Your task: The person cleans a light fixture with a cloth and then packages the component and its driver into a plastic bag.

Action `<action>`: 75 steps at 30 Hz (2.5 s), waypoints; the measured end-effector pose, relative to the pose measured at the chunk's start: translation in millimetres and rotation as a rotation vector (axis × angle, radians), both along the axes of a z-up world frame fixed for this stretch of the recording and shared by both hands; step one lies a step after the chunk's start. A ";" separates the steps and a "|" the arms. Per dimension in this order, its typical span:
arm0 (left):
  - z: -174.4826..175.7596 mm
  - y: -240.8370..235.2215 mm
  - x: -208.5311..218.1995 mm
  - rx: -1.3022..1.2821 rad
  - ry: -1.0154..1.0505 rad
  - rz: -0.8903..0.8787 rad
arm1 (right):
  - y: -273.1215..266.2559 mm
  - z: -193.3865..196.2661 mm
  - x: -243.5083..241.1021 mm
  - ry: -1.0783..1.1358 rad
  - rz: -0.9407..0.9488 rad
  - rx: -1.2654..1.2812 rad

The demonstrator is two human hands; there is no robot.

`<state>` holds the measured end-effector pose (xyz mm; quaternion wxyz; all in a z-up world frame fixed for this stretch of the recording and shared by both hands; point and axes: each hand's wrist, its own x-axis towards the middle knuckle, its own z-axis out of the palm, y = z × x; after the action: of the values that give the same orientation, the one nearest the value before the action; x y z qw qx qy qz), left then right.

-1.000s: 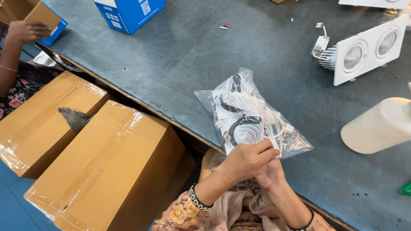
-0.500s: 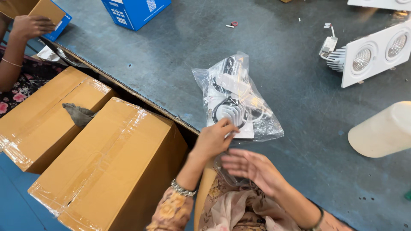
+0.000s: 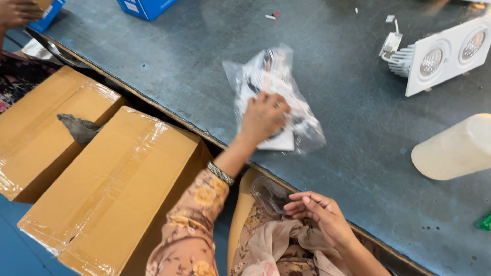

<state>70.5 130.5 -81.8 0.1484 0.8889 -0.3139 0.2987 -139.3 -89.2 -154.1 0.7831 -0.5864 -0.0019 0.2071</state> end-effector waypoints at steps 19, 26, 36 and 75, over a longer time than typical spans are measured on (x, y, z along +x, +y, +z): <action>-56.6 216.8 171.5 0.147 -0.294 0.717 | -22.8 -15.1 -8.5 0.013 -0.217 -0.020; 14.1 115.6 221.6 0.008 -0.203 0.507 | -50.5 -3.2 -17.3 -0.198 -0.381 -0.327; -36.8 -203.8 124.3 -0.104 0.432 -0.152 | -134.7 -17.3 -32.2 -0.216 -0.648 -0.460; -26.1 -13.1 -58.0 -0.511 1.178 -0.139 | -205.7 131.1 -7.5 -1.164 -1.028 -1.160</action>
<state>12.5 117.4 -107.8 0.5218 0.8182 -0.1556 -0.1845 -146.8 -294.9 -23.0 0.2434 -0.8216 -0.0300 -0.5146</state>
